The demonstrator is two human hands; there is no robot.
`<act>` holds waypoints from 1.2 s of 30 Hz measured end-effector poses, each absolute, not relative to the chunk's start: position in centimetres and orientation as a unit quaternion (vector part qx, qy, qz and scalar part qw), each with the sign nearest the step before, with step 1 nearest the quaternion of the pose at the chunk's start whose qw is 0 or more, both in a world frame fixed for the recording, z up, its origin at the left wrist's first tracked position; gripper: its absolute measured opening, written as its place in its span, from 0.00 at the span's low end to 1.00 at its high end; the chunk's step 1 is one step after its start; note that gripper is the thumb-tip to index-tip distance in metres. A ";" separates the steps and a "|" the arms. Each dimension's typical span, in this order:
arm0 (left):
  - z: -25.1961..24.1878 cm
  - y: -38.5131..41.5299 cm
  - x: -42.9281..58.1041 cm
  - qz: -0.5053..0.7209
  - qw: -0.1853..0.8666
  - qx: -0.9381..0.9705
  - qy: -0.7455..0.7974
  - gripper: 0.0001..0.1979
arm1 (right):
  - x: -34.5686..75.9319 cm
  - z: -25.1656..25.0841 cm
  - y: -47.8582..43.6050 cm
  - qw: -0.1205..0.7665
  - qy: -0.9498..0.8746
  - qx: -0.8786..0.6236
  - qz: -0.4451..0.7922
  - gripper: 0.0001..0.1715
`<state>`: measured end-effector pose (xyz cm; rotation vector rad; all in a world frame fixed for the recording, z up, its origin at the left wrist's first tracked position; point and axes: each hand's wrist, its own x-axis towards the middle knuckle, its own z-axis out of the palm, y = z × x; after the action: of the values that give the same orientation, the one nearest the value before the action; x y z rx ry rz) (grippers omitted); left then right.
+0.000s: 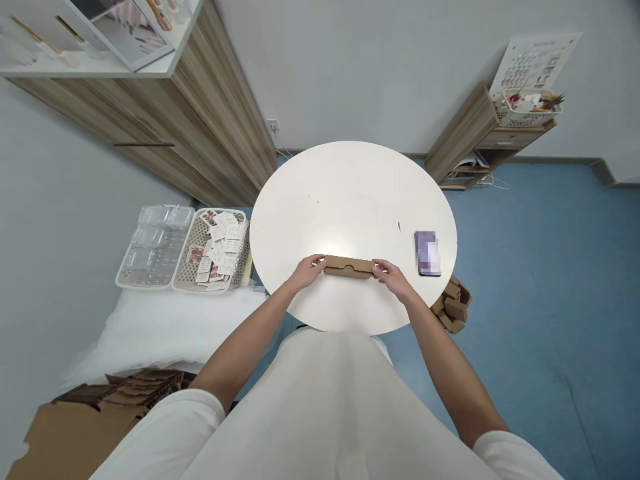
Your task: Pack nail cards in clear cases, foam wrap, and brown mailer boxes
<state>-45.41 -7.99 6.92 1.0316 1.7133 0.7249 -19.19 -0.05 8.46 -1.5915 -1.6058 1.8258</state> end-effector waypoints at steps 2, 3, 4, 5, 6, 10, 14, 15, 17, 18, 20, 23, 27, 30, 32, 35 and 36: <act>6.9 -8.0 -45.5 0.303 0.496 0.413 0.701 0.23 | -19.1 8.3 0.1 0.110 -0.535 -0.541 0.639 0.27; 6.9 -8.1 -45.5 0.303 0.502 0.406 0.701 0.23 | -19.1 8.3 0.1 0.106 -0.530 -0.541 0.645 0.27; 6.9 -8.1 -45.5 0.302 0.509 0.398 0.701 0.23 | -19.1 8.2 0.2 0.101 -0.527 -0.540 0.649 0.27; 6.9 -8.1 -45.5 0.301 0.514 0.390 0.702 0.24 | -19.1 8.2 0.2 0.096 -0.527 -0.538 0.651 0.27; 6.9 -8.2 -45.5 0.302 0.517 0.382 0.703 0.24 | -19.2 8.1 0.2 0.091 -0.529 -0.538 0.650 0.28; 6.9 -8.7 -44.9 0.311 0.516 0.378 0.703 0.25 | -19.1 7.4 0.0 0.077 -0.553 -0.538 0.632 0.29; 6.8 -9.2 -43.9 0.322 0.499 0.378 0.710 0.24 | -19.0 6.7 0.0 0.072 -0.570 -0.526 0.627 0.29; 6.8 -9.3 -43.7 0.326 0.491 0.375 0.716 0.24 | -19.0 6.6 0.0 0.072 -0.576 -0.522 0.625 0.29; 6.6 -9.5 -43.2 0.329 0.477 0.370 0.726 0.24 | -19.1 6.4 0.2 0.069 -0.590 -0.516 0.617 0.29; 6.5 -9.6 -43.0 0.331 0.472 0.366 0.731 0.24 | -19.1 6.4 0.3 0.066 -0.595 -0.515 0.614 0.29; 6.3 -9.8 -42.5 0.338 0.462 0.360 0.737 0.24 | -19.1 6.5 0.4 0.061 -0.601 -0.518 0.605 0.30; 6.2 -10.2 -41.7 0.355 0.439 0.350 0.747 0.23 | -19.0 6.7 0.3 0.070 -0.606 -0.520 0.598 0.30; 6.4 -11.3 -40.5 0.361 0.406 0.338 0.768 0.21 | -18.7 6.6 -0.7 0.104 -0.601 -0.503 0.612 0.30; 6.4 -12.5 -39.8 0.364 0.408 0.323 0.772 0.20 | -18.3 6.1 -2.1 0.132 -0.593 -0.482 0.632 0.29; 6.1 -13.4 -39.5 0.372 0.416 0.313 0.769 0.20 | -18.1 5.5 -3.3 0.152 -0.588 -0.478 0.635 0.30; 5.1 -14.5 -39.2 0.396 0.427 0.292 0.758 0.20 | -18.0 4.6 -5.2 0.179 -0.584 -0.483 0.627 0.30; 4.7 -14.7 -39.1 0.405 0.433 0.285 0.753 0.20 | -18.0 4.4 -5.8 0.186 -0.583 -0.486 0.624 0.30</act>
<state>-39.13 -14.72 4.65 0.7106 1.8753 1.0101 -17.96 -5.81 4.37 -1.3687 -1.6422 1.7559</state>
